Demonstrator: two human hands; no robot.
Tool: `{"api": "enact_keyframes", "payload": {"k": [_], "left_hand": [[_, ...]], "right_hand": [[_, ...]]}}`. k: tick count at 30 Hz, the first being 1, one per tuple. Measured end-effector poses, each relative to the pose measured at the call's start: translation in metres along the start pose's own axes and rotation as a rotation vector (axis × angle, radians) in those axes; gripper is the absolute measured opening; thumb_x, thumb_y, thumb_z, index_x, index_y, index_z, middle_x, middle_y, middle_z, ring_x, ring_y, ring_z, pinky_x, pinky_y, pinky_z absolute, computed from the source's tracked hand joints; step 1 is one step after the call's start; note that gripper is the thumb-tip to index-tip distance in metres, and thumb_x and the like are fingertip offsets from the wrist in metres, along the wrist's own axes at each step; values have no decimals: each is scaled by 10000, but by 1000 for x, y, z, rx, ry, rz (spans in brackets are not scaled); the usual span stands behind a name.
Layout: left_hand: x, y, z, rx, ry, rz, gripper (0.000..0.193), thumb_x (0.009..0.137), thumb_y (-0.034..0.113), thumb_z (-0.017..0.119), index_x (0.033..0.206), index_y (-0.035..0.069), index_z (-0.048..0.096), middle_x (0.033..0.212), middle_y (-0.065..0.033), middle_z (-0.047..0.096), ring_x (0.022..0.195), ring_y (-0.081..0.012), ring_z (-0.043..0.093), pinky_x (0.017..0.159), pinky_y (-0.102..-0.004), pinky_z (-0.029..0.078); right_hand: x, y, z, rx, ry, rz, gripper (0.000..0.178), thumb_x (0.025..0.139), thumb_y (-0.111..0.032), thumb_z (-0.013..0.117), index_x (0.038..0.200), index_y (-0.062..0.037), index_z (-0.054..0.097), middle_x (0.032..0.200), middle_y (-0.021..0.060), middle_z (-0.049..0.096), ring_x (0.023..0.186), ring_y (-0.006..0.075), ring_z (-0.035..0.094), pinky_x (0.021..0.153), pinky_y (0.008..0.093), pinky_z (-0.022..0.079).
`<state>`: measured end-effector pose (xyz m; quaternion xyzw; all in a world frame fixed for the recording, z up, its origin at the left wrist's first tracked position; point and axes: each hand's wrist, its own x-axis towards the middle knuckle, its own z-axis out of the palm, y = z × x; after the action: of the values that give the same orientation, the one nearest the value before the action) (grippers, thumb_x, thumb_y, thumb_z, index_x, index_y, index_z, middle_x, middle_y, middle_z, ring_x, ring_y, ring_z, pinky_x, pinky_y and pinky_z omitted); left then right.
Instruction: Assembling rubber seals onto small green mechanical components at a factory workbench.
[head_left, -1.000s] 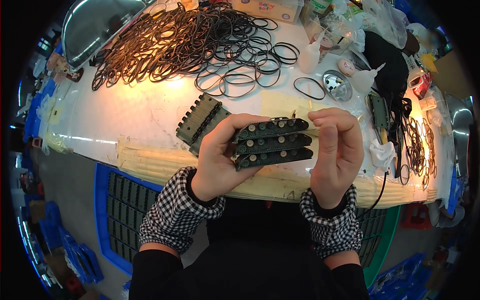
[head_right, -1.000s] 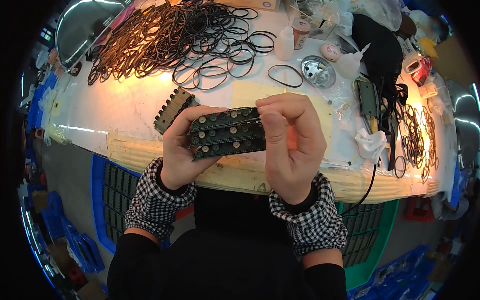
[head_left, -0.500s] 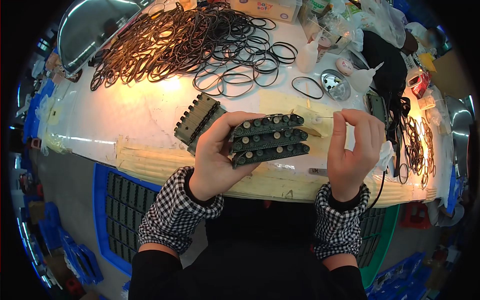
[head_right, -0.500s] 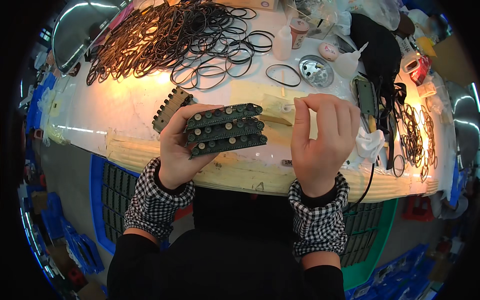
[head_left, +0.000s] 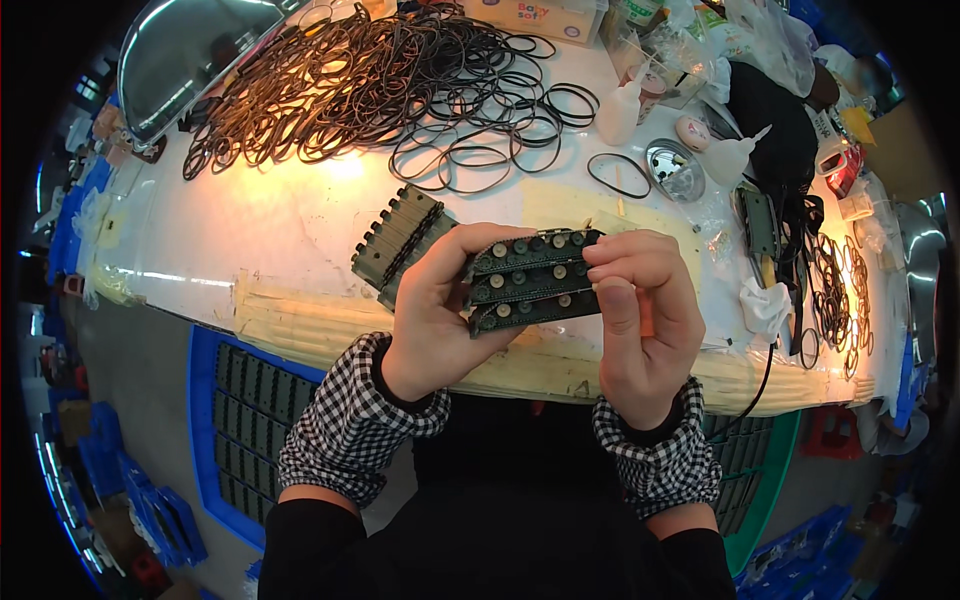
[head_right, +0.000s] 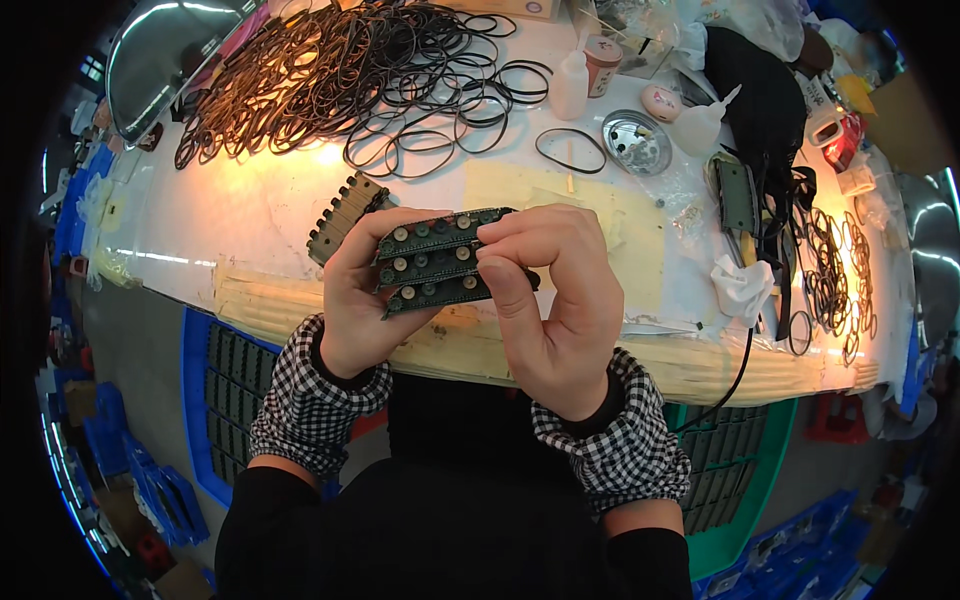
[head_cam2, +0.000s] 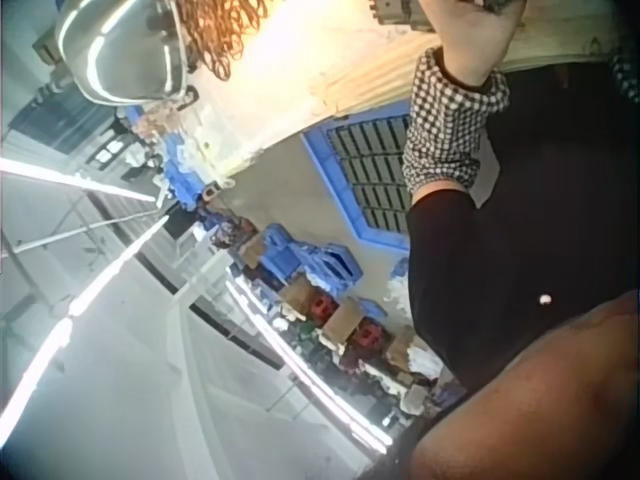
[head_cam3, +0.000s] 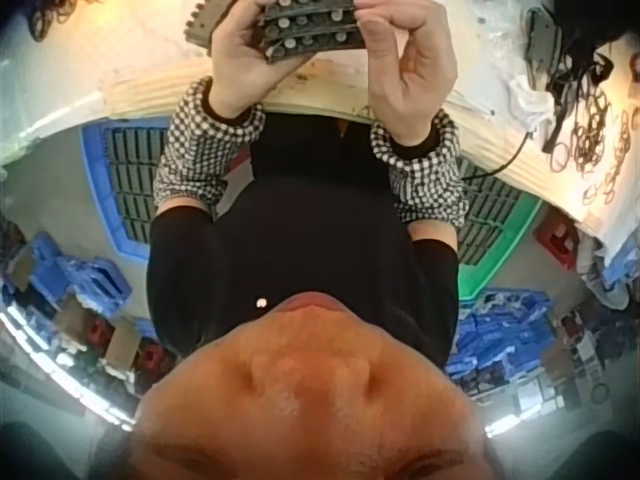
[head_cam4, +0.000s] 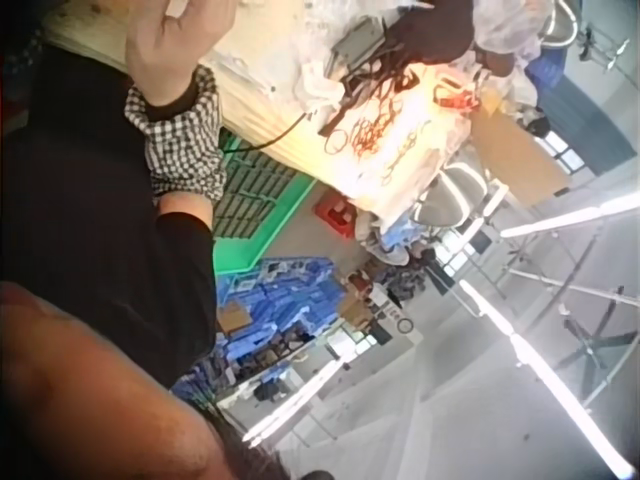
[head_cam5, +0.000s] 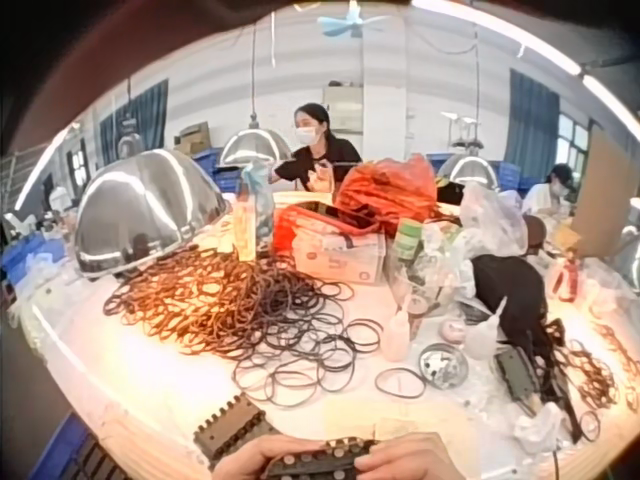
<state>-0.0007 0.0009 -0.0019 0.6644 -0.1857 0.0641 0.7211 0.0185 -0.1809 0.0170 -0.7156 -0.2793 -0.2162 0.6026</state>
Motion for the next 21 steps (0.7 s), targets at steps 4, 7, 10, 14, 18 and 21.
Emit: {"api": "enact_keyframes", "payload": {"k": [4,7,10,14,18,21], "left_hand": [[0,-1,-1,34,-2,3,524,758,-97,715,1233,-18,508,1136,-87,603,1047,-137,620,903,-280,533],[-1,-1,-1,29,5,1,522,757,-103,709,1232,-17,510,1137,-86,602,1051,-138,617,907,-283,531],[0,-1,-1,5,-1,0,527,755,-107,707,1235,-16,508,1138,-87,601,1054,-138,616,914,-282,528],[0,-1,-1,-12,-12,11,539,751,-113,707,1241,-17,503,1143,-89,601,1061,-139,616,922,-282,526],[0,-2,-2,-15,-29,19,544,751,-117,706,1244,-18,499,1148,-91,600,1072,-144,614,933,-284,525],[1,0,-1,-3,-32,13,542,754,-118,702,1245,-19,496,1149,-93,601,1078,-146,614,940,-285,523]], "right_hand": [[0,0,1,-23,6,-12,95,870,-79,676,895,-13,612,938,102,653,882,233,575,821,337,449],[-1,0,1,-14,0,-5,83,887,-73,655,904,-9,606,946,107,647,890,225,575,825,331,448],[0,-3,-4,42,99,52,65,909,-63,625,918,-5,599,955,114,637,888,215,573,828,323,447],[5,9,-32,-316,241,-23,84,965,-54,522,950,8,577,990,119,621,935,192,567,872,314,439],[16,12,-44,-769,116,-137,45,894,-45,618,894,-5,595,921,103,627,873,245,564,790,342,436],[16,17,-45,-833,-29,-106,86,825,-40,680,858,-23,602,864,92,611,822,291,540,731,382,420]]}}
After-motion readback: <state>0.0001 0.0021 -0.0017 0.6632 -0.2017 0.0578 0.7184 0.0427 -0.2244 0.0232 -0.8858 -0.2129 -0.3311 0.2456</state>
